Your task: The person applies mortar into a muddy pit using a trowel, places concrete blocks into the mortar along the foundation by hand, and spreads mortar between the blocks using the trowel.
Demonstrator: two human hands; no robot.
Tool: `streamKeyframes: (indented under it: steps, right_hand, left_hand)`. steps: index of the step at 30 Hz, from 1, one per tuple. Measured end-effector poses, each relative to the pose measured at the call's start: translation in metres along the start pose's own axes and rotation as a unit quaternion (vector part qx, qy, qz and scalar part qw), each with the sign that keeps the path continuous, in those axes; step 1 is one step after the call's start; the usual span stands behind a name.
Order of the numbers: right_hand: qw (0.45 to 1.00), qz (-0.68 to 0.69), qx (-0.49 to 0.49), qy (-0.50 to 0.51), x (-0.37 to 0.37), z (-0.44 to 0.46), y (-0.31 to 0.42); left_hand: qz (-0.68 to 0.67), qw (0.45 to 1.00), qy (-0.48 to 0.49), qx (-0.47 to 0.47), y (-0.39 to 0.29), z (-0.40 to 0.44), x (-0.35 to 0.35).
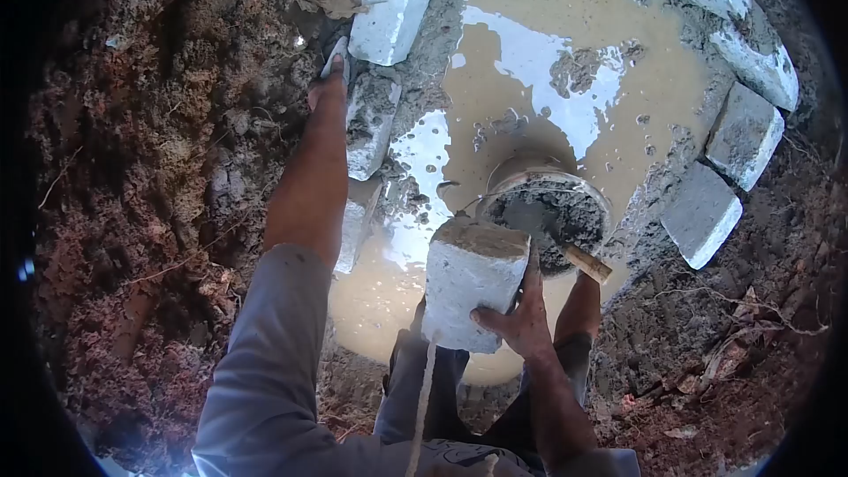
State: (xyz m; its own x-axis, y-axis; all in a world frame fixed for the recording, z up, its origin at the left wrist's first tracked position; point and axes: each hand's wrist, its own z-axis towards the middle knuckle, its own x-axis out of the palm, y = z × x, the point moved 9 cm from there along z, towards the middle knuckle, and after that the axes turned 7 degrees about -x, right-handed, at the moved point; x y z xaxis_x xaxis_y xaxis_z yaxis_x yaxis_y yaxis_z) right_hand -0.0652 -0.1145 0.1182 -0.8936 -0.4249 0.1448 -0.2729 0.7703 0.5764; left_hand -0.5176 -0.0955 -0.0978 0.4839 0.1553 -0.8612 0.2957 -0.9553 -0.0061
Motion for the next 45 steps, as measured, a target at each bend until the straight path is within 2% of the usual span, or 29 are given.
streamKeyframes:
  steps: [2,3,4,7,8,11,13,15,17,19,21,24,25,27,28,31,32,33,34,36,39,42,45]
  right_hand:
    - [0.999,0.005,-0.032,-0.012,-0.003,-0.005,-0.001]
    - [1.000,0.005,-0.015,-0.014,-0.006,-0.011,-0.001]
    - [1.000,0.005,0.000,-0.011,-0.007,-0.014,0.000]
    - [1.000,0.021,-0.014,-0.015,-0.014,-0.019,0.008]
    - [0.999,0.020,-0.014,-0.020,-0.015,-0.020,0.014]
    - [0.999,0.036,-0.017,-0.029,-0.017,-0.026,0.019]
    - [0.998,0.059,-0.009,-0.034,-0.016,-0.028,0.021]
    - [0.998,0.049,-0.019,-0.040,-0.013,-0.034,0.035]
    - [0.997,0.032,-0.029,-0.057,-0.012,-0.042,0.045]
    - [0.997,0.059,-0.023,-0.047,-0.008,-0.045,0.049]
    - [0.995,0.087,-0.010,-0.041,-0.009,-0.049,0.042]
    - [0.991,0.103,-0.056,-0.067,-0.015,-0.053,0.046]
    - [0.991,0.096,-0.058,-0.076,-0.019,-0.052,0.045]
    - [0.990,0.089,-0.053,-0.096,-0.024,-0.054,0.041]
    - [0.988,0.092,-0.075,-0.102,-0.025,-0.055,0.048]
    - [0.983,0.136,-0.050,-0.110,-0.034,-0.057,0.040]
    - [0.985,0.082,-0.065,-0.139,-0.047,-0.054,0.020]
    - [0.981,0.041,-0.084,-0.170,-0.059,-0.055,0.018]
    - [0.974,-0.002,-0.100,-0.202,-0.072,-0.058,0.015]
    - [0.964,-0.069,-0.094,-0.239,-0.088,-0.073,0.036]
    - [0.955,-0.134,-0.054,-0.258,-0.116,-0.094,0.053]
    - [0.954,-0.135,-0.033,-0.265,-0.147,-0.109,0.059]
    - [0.936,-0.212,-0.039,-0.277,-0.186,-0.118,0.061]
  left_hand:
    - [-0.076,0.996,0.030,0.023,0.012,-0.001,0.003]
    - [-0.111,0.992,0.043,0.027,0.023,-0.004,0.001]
    - [-0.101,0.995,0.022,-0.011,0.039,-0.004,-0.007]
    - [-0.180,0.962,0.080,0.191,0.048,-0.028,-0.037]
    - [-0.182,0.970,0.029,0.159,0.076,0.006,-0.021]
    - [-0.324,0.924,0.126,0.158,0.103,-0.080,-0.066]
    - [-0.315,0.920,0.132,0.194,0.125,-0.125,-0.082]
    - [-0.377,0.882,0.214,0.181,0.156,-0.167,-0.065]
    - [-0.282,0.907,0.288,0.125,0.180,-0.219,-0.059]
    - [-0.276,0.896,0.337,0.089,0.201,-0.255,-0.056]
    - [-0.214,0.893,0.385,0.091,0.233,-0.266,-0.034]
    - [-0.160,0.871,0.462,0.057,0.218,-0.321,-0.053]
    - [-0.181,0.853,0.483,0.075,0.212,-0.331,-0.053]
    - [-0.139,0.842,0.491,0.177,0.198,-0.347,-0.051]
    - [-0.104,0.845,0.487,0.197,0.186,-0.353,-0.052]
    - [0.005,0.852,0.461,0.249,0.157,-0.389,-0.071]
    - [-0.016,0.833,0.494,0.249,0.151,-0.401,-0.070]
    - [-0.087,0.806,0.536,0.234,0.170,-0.390,-0.040]
    - [-0.112,0.792,0.554,0.232,0.151,-0.414,-0.055]
    - [-0.099,0.780,0.566,0.249,0.144,-0.429,-0.052]
    - [-0.055,0.793,0.555,0.244,0.131,-0.466,-0.056]
    - [-0.004,0.794,0.527,0.301,0.126,-0.492,-0.040]
    - [0.015,0.786,0.537,0.307,0.114,-0.535,-0.035]
